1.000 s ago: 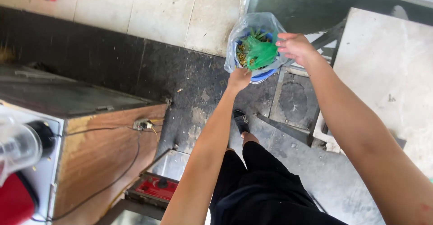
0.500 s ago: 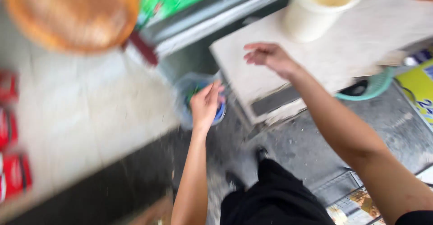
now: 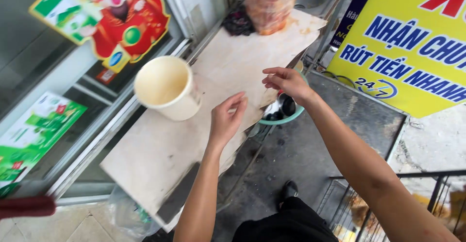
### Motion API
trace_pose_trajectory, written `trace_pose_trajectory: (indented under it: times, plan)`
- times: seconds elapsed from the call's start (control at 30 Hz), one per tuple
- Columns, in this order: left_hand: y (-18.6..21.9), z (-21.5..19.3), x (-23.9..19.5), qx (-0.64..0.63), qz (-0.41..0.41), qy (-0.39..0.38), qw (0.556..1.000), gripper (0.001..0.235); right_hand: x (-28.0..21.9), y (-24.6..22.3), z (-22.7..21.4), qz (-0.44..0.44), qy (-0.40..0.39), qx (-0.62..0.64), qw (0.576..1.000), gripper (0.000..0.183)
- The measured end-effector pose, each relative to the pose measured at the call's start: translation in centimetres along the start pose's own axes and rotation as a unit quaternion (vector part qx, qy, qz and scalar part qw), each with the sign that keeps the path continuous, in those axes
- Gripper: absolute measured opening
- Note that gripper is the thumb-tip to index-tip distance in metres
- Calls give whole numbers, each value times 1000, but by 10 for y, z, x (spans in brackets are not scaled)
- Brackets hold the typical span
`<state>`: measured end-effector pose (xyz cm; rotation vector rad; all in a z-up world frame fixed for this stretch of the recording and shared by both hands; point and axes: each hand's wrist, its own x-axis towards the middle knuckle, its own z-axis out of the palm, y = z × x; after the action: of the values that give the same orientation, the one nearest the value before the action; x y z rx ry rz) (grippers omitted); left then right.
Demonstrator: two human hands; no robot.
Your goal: Rinsing a large bag of food ingredients at a sink using a plastic hose to circulate water.
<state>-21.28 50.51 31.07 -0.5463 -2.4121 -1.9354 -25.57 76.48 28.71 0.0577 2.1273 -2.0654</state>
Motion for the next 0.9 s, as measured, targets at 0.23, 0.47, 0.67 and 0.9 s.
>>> trace_pose_trajectory:
  times: [0.23, 0.47, 0.67, 0.9]
  plan:
    - [-31, 112, 144, 33, -30, -36, 998, 62, 94, -7, -149, -17, 45, 47, 998, 32]
    - [-77, 139, 280, -45, -158, 22, 986, 85, 179, -47, -200, -26, 74, -19, 997, 32]
    - [-125, 169, 392, -189, -81, 95, 974, 99, 256, -49, -247, -60, 112, -83, 988, 45]
    - [-139, 196, 419, -229, -97, 189, 950, 96, 304, -66, -275, -163, 52, -207, 963, 55]
